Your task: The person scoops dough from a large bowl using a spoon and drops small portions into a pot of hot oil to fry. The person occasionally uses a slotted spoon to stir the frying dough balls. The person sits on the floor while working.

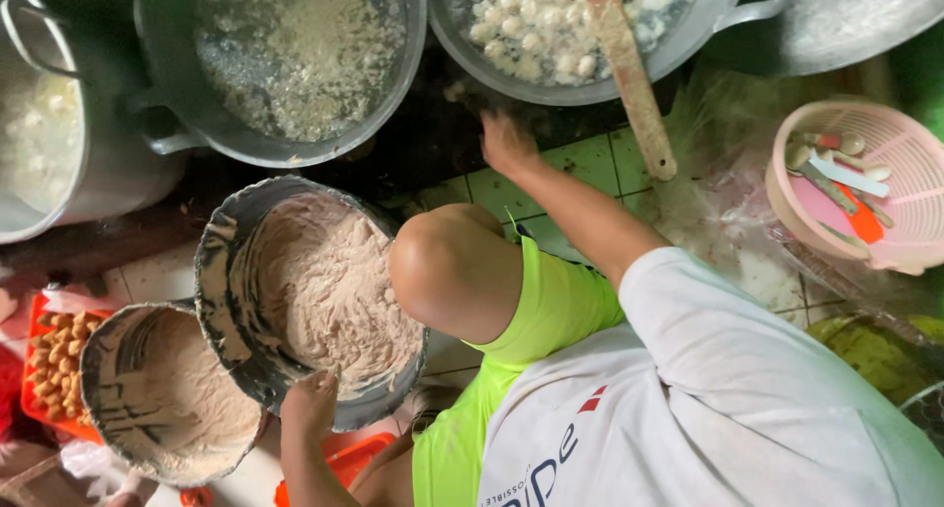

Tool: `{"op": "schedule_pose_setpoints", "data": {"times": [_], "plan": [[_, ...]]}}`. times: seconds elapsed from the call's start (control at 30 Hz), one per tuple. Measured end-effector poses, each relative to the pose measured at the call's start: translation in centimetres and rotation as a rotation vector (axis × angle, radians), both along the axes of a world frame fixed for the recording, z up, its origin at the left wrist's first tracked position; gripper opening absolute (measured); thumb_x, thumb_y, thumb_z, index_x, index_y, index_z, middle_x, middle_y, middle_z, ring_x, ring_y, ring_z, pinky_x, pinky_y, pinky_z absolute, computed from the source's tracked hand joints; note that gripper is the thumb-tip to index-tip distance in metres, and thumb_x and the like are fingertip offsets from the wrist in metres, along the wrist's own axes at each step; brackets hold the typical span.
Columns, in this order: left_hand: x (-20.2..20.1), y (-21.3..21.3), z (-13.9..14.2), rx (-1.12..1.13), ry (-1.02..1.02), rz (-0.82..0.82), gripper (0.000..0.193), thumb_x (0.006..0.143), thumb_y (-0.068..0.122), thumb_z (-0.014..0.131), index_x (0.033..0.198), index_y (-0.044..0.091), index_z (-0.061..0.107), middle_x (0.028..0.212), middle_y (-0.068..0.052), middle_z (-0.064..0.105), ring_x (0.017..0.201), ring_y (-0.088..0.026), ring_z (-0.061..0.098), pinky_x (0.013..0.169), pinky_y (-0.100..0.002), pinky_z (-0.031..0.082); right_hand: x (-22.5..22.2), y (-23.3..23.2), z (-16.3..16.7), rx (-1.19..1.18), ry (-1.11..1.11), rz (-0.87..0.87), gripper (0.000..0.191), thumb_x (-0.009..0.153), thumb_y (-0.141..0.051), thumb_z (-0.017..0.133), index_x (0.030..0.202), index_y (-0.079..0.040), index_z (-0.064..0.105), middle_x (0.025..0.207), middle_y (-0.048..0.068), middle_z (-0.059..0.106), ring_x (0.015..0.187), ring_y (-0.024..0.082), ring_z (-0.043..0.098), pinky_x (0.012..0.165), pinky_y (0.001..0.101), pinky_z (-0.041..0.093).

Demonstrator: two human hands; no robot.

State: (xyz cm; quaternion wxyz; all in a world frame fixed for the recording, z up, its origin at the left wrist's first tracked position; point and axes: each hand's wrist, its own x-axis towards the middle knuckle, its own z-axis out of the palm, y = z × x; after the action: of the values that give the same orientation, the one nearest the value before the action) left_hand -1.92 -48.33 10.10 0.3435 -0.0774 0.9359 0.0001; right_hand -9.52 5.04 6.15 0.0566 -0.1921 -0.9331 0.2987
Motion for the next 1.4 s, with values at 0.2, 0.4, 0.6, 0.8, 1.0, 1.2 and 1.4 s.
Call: {"op": "schedule_pose_setpoints", "data": {"times": [0.2,0.4,0.6,0.8,1.0,1.2,1.4], "plan": [[1.9,-1.7,0.4,0.031,0.034,0.014,0.046,0.094,0.049,0.055,0.12,0.019,0.078,0.109,-0.019,0.077,0.107,-0.039,0.072,0.094,-0.046,0.055,-3.4,-0.6,0.3,0.538,0.279,-0.272,0.026,0.093,-0.028,0.064,0.112,-0.011,0.063,0.12,0.022,0.063,0.102,0.044,0.066,0.081,0.0556,0.056],[0.2,-2.8,-0.1,-0.004,-0.064,-0.001,0.05,0.094,0.055,0.056,0.123,0.021,0.076,0.105,-0.024,0.077,0.109,-0.042,0.071,0.093,-0.048,0.056,3.0,-0.2,0.1,-0.044,0.058,0.021,0.03,0.088,-0.016,0.06,0.114,-0.003,0.05,0.106,0.025,0.06,0.09,0.048,0.061,0.073,0.0573,0.051],[-4.0,-1.6,-1.5,-0.033,-0.129,-0.179,0.051,0.095,0.057,0.057,0.125,0.02,0.076,0.11,-0.022,0.077,0.111,-0.04,0.071,0.096,-0.047,0.055,20.1,4.9,-3.6,-0.002,-0.031,-0.098,0.021,0.092,-0.012,0.058,0.11,-0.004,0.053,0.099,0.021,0.061,0.084,0.042,0.063,0.073,0.0552,0.05],[-5.7,-0.6,-2.1,0.018,-0.126,-0.181,0.049,0.096,0.054,0.057,0.125,0.019,0.077,0.109,-0.02,0.078,0.11,-0.036,0.072,0.096,-0.045,0.055,35.5,14.7,-1.9,0.438,-0.258,-0.301,0.024,0.083,-0.015,0.078,0.099,-0.005,0.063,0.115,0.014,0.061,0.11,0.034,0.059,0.094,0.047,0.048],[-6.0,-0.7,-1.5,0.046,-0.063,-0.17,0.048,0.097,0.052,0.058,0.125,0.018,0.077,0.109,-0.018,0.079,0.109,-0.033,0.074,0.095,-0.042,0.055,39.2,20.8,-1.0,0.605,-0.123,-0.324,0.032,0.079,-0.014,0.078,0.104,-0.004,0.062,0.128,0.017,0.064,0.116,0.038,0.062,0.098,0.0504,0.047],[-4.7,-2.2,-0.6,0.078,-0.045,-0.132,0.047,0.098,0.05,0.059,0.125,0.016,0.077,0.108,-0.017,0.08,0.108,-0.029,0.075,0.095,-0.04,0.056,37.9,19.7,-0.4,0.542,-0.227,-0.243,0.004,0.091,-0.007,0.058,0.092,-0.011,0.059,0.091,0.01,0.067,0.085,0.034,0.068,0.073,0.0487,0.054],[-3.0,-3.3,0.3,0.143,-0.036,-0.105,0.048,0.097,0.053,0.06,0.123,0.016,0.078,0.106,-0.016,0.081,0.107,-0.029,0.076,0.095,-0.04,0.055,38.8,12.1,-0.1,0.515,-0.21,-0.035,0.006,0.091,-0.008,0.059,0.085,-0.012,0.059,0.081,0.008,0.063,0.077,0.027,0.067,0.062,0.0413,0.053]]}}
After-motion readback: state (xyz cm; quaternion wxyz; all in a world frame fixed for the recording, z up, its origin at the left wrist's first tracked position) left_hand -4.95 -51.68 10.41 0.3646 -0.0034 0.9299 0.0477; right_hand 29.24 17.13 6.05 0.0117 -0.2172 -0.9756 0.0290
